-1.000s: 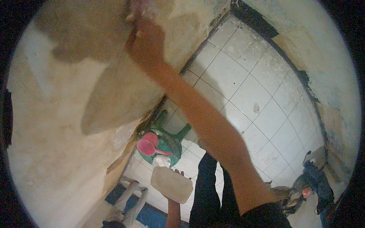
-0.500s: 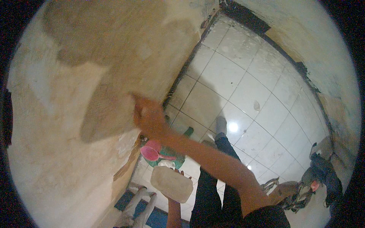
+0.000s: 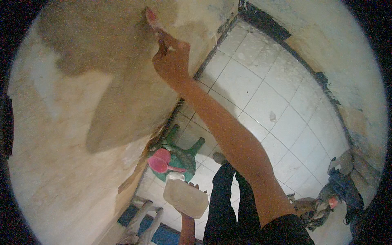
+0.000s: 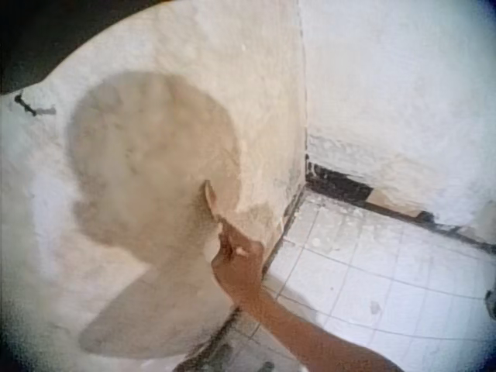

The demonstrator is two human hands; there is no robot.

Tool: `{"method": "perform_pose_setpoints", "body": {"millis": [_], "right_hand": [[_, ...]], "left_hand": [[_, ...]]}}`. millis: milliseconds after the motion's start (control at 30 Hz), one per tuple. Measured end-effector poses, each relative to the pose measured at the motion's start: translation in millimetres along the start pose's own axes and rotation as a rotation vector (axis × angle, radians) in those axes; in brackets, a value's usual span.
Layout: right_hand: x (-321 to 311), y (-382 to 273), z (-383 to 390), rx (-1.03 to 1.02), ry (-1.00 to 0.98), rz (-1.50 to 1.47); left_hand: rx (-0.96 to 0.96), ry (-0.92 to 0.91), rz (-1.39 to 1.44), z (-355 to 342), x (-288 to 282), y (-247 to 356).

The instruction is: The person applies patching compound to a wall using a putty knife and then gathers more compound from a container.

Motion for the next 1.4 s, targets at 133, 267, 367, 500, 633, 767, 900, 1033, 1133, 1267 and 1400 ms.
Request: {"method": "perform_pose_setpoints", "body": {"millis": [133, 267, 367, 500, 633, 767, 900, 1033, 1133, 1267, 1400], "right_hand": [[2.8, -4.3, 38.8, -0.118, 0.030, -0.170], [3.3, -14.8, 73.9, -0.027, -0.137, -0.144], [-4.8, -15.1, 69.7, -0.045, -0.140, -0.159], [-35.1, -4.3, 20.4, -0.060, 0.088, 0.000], [-39.8, -0.2, -39.4, -0.099, 0.157, -0.143], [0.2, -19.5, 16.9, -0.220, 0.082, 0.046], [15.7, -19.9, 83.5, -0.139, -0.149, -0.072], [8.2, -25.4, 124.6, -0.154, -0.168, -0.208], [-8.5, -26.7, 153.8, 0.057, -0.304, -0.192], [-65.3, 13.9, 194.9, 0.632, -0.375, -0.464], [-125.8, 29.4, 228.8, 1.016, -0.398, -0.636]], "left_hand": [[-0.021, 0.108, 0.126, -6.4, -0.3, -4.1], [-0.040, 0.011, 0.047, -11.3, 12.7, -4.3], [-0.042, -0.068, -0.030, -12.9, 26.1, -8.8], [-0.038, -0.003, 0.050, -9.4, 24.7, -7.8], [-0.020, -0.006, -0.087, -4.3, 4.8, -4.2], [0.029, 0.108, -0.006, 0.2, -21.2, -1.9], [-0.004, 0.023, 0.034, 1.2, -3.0, -2.4], [0.005, 0.174, 0.075, 0.3, -3.3, -3.2], [-0.031, 0.133, 0.203, -2.4, 9.7, -6.8], [-0.036, 0.023, 0.117, -5.4, 12.8, -3.1], [0.023, 0.044, -0.047, -10.4, -25.5, 4.8]]}}
Point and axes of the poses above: each hand's wrist, its own z-axis away from the middle knuckle, its own x-axis out of the palm, y = z × x, the point moved 7 cm from there along -z, towards the middle knuckle, and after that the axes turned 15 degrees about x, right-handed, at the moved point
